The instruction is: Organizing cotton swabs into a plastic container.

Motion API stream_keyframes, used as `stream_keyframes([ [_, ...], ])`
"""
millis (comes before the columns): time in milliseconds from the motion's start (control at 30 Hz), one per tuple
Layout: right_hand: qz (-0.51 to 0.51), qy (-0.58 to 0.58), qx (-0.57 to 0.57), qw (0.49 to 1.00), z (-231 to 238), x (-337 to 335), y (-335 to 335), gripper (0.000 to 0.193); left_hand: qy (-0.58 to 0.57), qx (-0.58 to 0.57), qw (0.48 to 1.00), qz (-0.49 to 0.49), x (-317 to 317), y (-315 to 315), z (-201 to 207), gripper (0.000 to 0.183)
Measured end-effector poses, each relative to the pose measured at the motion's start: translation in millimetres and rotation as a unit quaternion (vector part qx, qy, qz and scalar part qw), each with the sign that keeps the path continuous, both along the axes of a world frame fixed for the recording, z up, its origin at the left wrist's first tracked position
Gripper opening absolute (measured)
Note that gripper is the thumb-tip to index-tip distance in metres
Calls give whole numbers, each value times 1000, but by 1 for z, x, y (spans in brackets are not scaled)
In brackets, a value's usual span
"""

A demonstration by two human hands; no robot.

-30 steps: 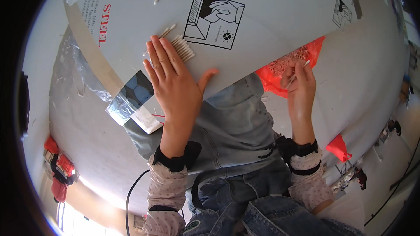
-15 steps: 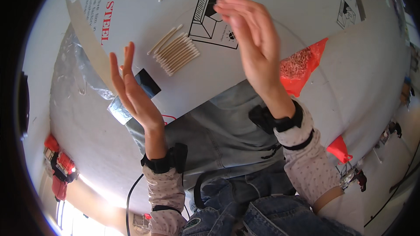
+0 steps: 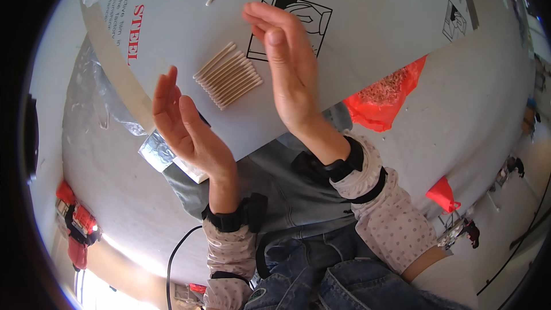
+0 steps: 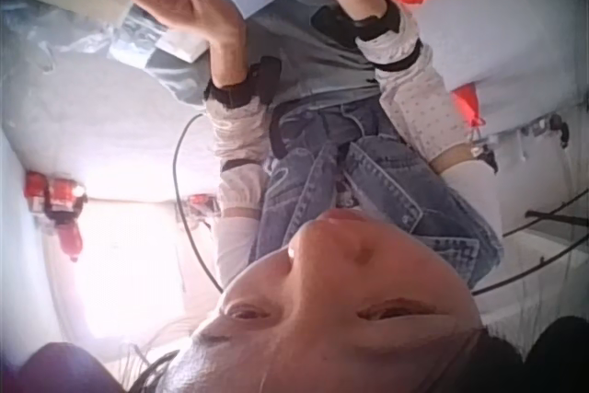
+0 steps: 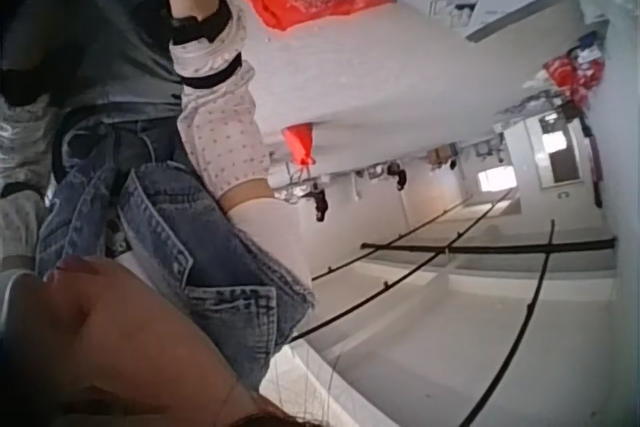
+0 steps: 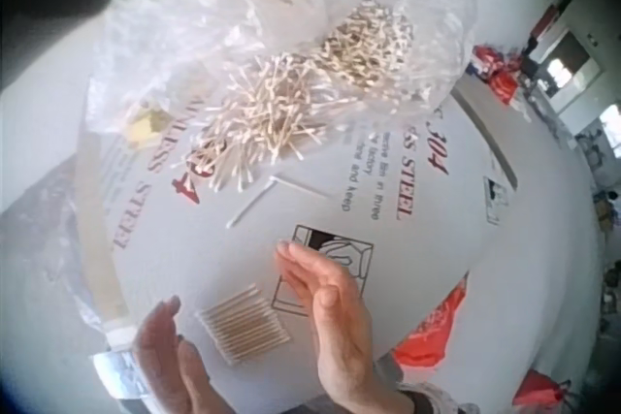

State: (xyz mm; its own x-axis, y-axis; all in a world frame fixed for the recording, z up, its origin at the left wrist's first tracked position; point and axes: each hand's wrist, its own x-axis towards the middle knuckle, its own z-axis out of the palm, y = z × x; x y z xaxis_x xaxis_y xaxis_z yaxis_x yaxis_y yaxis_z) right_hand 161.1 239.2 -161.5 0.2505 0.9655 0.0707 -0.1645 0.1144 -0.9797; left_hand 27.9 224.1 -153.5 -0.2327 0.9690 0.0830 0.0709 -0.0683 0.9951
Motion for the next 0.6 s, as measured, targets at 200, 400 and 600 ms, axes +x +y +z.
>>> stream_keyframes([
  [200, -65, -17, -21, 998, 10, 22, -30, 39, 376, 32, 924, -64, -13, 12, 4, 8],
  [400, -43, -50, -73, 995, 19, 33, -52, 37, 453, 52, 877, -151, -16, 29, 8, 11],
  [600, -52, -34, -80, 995, 25, 31, -51, 34, 514, 69, 830, -203, -15, 35, 19, 14],
])
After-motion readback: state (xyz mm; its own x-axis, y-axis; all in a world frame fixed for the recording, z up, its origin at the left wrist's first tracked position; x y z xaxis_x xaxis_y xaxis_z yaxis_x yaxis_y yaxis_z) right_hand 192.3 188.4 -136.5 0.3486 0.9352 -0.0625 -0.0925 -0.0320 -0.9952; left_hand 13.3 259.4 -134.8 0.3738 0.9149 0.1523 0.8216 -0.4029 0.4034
